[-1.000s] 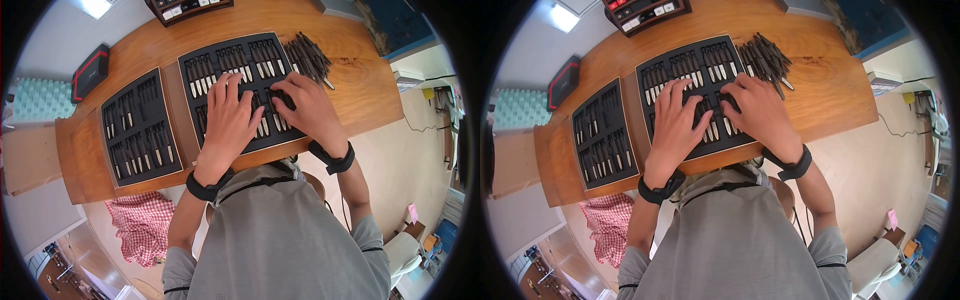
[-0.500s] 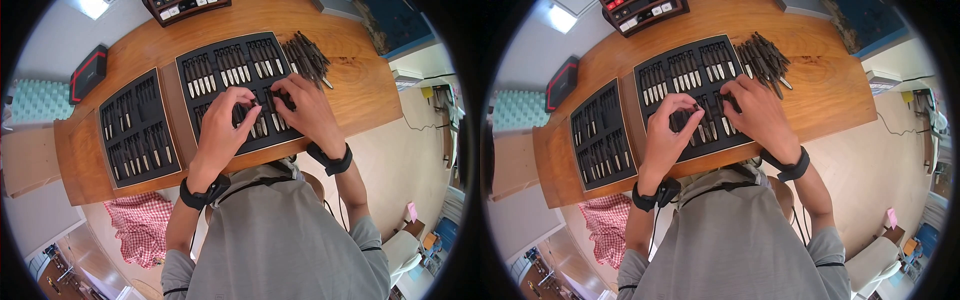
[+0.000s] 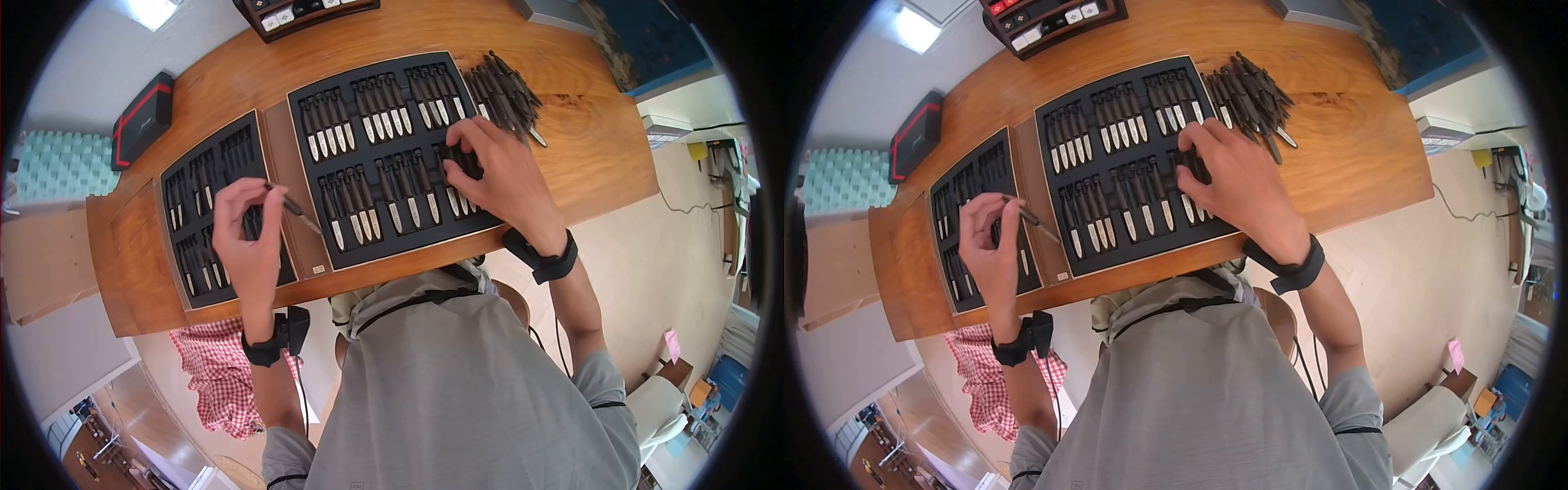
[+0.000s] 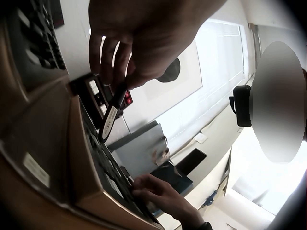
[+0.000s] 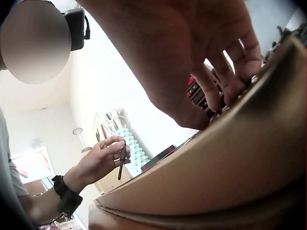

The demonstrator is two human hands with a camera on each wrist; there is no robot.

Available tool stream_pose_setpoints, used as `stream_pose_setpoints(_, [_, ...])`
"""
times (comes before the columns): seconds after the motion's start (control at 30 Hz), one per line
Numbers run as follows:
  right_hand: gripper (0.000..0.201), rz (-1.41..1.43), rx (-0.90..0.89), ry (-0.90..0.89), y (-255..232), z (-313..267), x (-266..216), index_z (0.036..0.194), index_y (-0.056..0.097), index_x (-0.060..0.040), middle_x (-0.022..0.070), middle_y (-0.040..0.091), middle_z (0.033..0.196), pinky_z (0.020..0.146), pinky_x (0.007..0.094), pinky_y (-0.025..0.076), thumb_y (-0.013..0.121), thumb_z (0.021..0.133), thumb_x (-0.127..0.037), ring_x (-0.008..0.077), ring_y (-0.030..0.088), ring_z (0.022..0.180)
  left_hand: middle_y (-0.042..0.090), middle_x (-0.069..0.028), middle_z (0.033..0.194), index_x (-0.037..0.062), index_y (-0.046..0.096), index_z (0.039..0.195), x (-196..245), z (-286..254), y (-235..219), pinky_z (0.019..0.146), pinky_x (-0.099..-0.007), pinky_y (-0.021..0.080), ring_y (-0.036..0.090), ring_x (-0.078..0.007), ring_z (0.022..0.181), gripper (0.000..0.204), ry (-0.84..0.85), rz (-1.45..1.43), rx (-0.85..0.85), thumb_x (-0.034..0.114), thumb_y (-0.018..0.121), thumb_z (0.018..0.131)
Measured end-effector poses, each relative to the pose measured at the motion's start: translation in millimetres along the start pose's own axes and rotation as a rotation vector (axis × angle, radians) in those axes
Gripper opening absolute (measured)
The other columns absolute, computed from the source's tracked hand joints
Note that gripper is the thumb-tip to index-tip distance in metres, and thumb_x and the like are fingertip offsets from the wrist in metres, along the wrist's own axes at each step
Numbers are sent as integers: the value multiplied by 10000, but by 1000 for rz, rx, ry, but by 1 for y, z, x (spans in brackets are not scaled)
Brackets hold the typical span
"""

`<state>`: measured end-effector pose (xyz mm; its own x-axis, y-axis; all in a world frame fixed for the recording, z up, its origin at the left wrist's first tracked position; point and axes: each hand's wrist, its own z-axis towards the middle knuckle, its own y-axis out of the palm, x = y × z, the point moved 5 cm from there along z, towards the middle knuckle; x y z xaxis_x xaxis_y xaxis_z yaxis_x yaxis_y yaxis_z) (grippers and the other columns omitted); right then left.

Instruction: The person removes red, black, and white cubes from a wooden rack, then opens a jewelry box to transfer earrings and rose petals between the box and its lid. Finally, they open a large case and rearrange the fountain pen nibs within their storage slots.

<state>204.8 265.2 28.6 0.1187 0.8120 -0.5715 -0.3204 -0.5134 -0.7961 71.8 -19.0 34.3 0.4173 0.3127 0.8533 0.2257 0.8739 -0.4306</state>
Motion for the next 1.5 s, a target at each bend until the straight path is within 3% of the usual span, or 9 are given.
stream_pose_setpoints(0.13, [202, 103, -41, 82, 1, 1, 5, 982, 585, -66, 91, 632, 910, 710, 425, 509, 725, 845, -115, 327, 640, 841, 726, -57, 974, 21, 625, 1095, -21, -5, -31, 863, -236, 494, 681, -113, 923, 157, -52, -18, 92, 53, 715, 970])
stream_pose_setpoints(0.27, [240, 212, -93, 178, 1, -2, 7, 1080, 638, -80, 60, 625, 855, 664, 381, 504, 716, 853, -72, 233, 615, 724, 728, -62, 978, 13, 641, 1123, -38, -8, -54, 865, -242, 496, 684, -119, 923, 173, -108, 39, 116, 73, 711, 977])
stream_pose_setpoints(0.5, [360, 116, -80, 97, 3, -1, 4, 1202, 670, -65, 52, 599, 899, 653, 330, 481, 739, 850, -34, 175, 534, 686, 718, -51, 983, 14, 685, 1089, -44, -11, -60, 884, -282, 495, 662, -135, 929, 148, -132, 184, 52, 85, 719, 963])
stream_pose_setpoints(0.6, [355, 109, -97, 101, 2, 1, 1, 1199, 673, -72, 52, 588, 878, 651, 333, 478, 736, 851, -34, 178, 530, 688, 698, -51, 1014, 30, 696, 1086, -47, -12, -57, 918, -315, 480, 640, -184, 965, 167, -119, 212, 25, 99, 741, 940])
stream_pose_setpoints(0.67, [343, 98, -98, 94, 2, 2, -1, 1189, 674, -71, 53, 587, 877, 649, 334, 478, 735, 853, -36, 180, 529, 685, 661, -53, 1091, 51, 710, 1100, -41, -10, -52, 967, -344, 454, 592, -237, 1061, 205, 40, 433, -48, 120, 767, 916])
stream_pose_setpoints(0.77, [303, 83, -108, 93, 2, 3, -1, 1157, 671, -79, 67, 592, 874, 658, 360, 493, 728, 860, -62, 218, 564, 707, 612, -55, 1174, 72, 726, 1108, -42, -13, -50, 1007, -370, 428, 518, -268, 1154, 230, 86, 553, -70, 135, 783, 894])
stream_pose_setpoints(0.8, [276, 78, -115, 95, 2, 2, -1, 1135, 666, -89, 80, 598, 872, 669, 386, 508, 723, 865, -85, 255, 601, 732, 612, -55, 1174, 72, 726, 1108, -41, -13, -49, 1007, -370, 428, 518, -268, 1154, 230, 85, 553, -70, 135, 783, 894])
stream_pose_setpoints(1.23, [215, 46, -74, 36, 2, 2, -4, 1070, 653, -50, 99, 605, 866, 676, 396, 511, 724, 870, -86, 288, 628, 773, 572, -73, 1330, 124, 682, 1203, -48, -12, -52, 1117, -428, 343, 454, -308, 1281, 378, 24, 591, -107, 230, 820, 868])
stream_pose_setpoints(1.5, [207, 41, -62, 109, 3, 4, -4, 1012, 617, -37, 110, 610, 855, 680, 404, 513, 720, 844, -99, 293, 637, 766, 554, -95, 1364, 145, 648, 1211, -56, -1, -57, 1132, -454, 323, 440, -329, 1312, 465, 41, 628, -142, 313, 856, 831])
